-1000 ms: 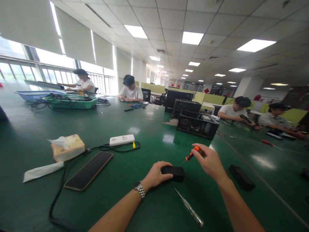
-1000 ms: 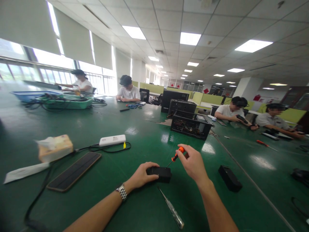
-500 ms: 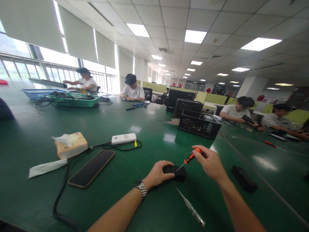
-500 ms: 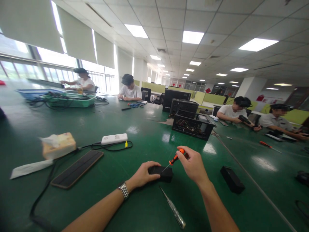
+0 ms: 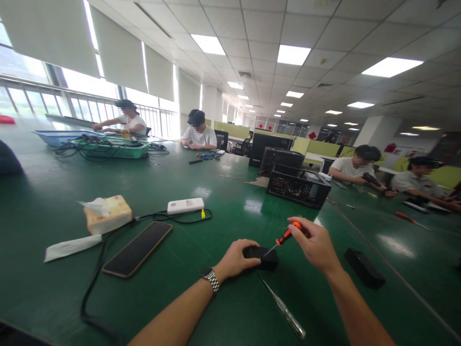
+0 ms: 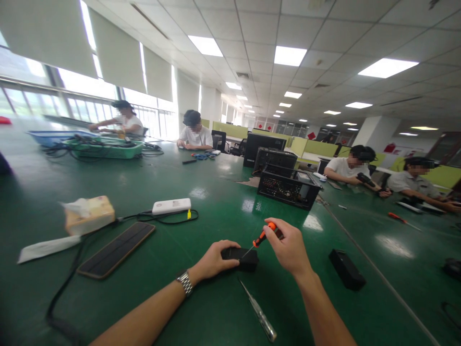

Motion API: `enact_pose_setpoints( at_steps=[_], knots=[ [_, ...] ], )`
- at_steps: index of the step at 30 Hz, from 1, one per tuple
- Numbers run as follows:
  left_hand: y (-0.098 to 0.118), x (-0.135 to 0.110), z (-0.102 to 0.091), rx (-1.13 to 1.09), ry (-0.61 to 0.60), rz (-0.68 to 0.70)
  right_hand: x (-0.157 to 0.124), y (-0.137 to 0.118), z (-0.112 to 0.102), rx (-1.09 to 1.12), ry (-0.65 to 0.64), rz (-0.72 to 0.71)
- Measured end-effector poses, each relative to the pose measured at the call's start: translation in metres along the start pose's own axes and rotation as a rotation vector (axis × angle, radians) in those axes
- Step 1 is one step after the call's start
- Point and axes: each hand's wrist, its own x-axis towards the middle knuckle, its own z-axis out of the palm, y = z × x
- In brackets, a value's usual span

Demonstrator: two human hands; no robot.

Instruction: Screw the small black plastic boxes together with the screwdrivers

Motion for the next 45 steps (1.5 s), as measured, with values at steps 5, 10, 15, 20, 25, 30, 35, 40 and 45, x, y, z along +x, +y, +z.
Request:
enact_pose_setpoints(
  at_steps=[5, 10, 15, 20, 25, 30, 35, 40, 45],
  knots=[
    [0.0, -0.0005, -0.0003, 0.004, 0.0, -0.002, -0.0005, -0.003, 0.002, -0.015, -0.027, -0.038],
    [-0.0046, 0.0004, 0.0023, 0.003, 0.01, 0.013, -0.0015, -0.0057, 0.0031, -0.03, -0.024, -0.048],
    [-0.0044, 0.0007, 0.002, -0.003, 0.002, 0.019, -0.0022, -0.0068, 0.0024, -0.063, -0.024, -0.075],
    [-0.0025, -0.0002, 0.0007, -0.001, 0.002, 0.018, -0.0024, -0.0073, -0.0004, -0.058, -0.036, -0.067],
    [-0.002, -0.0006, 0.0005, 0.003, 0.007, 0.009, -0.0029, -0.0072, -0.0016, -0.07, -0.015, -0.069],
    [-0.0013, -0.0002, -0.0002, -0.001, -0.002, 0.014, -0.004, -0.0055, 0.0018, -0.062, -0.028, -0.07],
    [-0.0023, -0.0007, -0.0001, -0.002, -0.005, 0.017, -0.0041, -0.0044, 0.0007, -0.074, -0.035, -0.056],
    [-0.0033, -0.0008, 0.001, 0.014, 0.004, 0.013, -0.0045, -0.007, -0.002, -0.094, -0.022, -0.07],
    [-0.003, -0.0003, 0.0006, 0.013, -0.004, 0.017, -0.0047, -0.008, -0.001, -0.09, -0.023, -0.093]
  ],
)
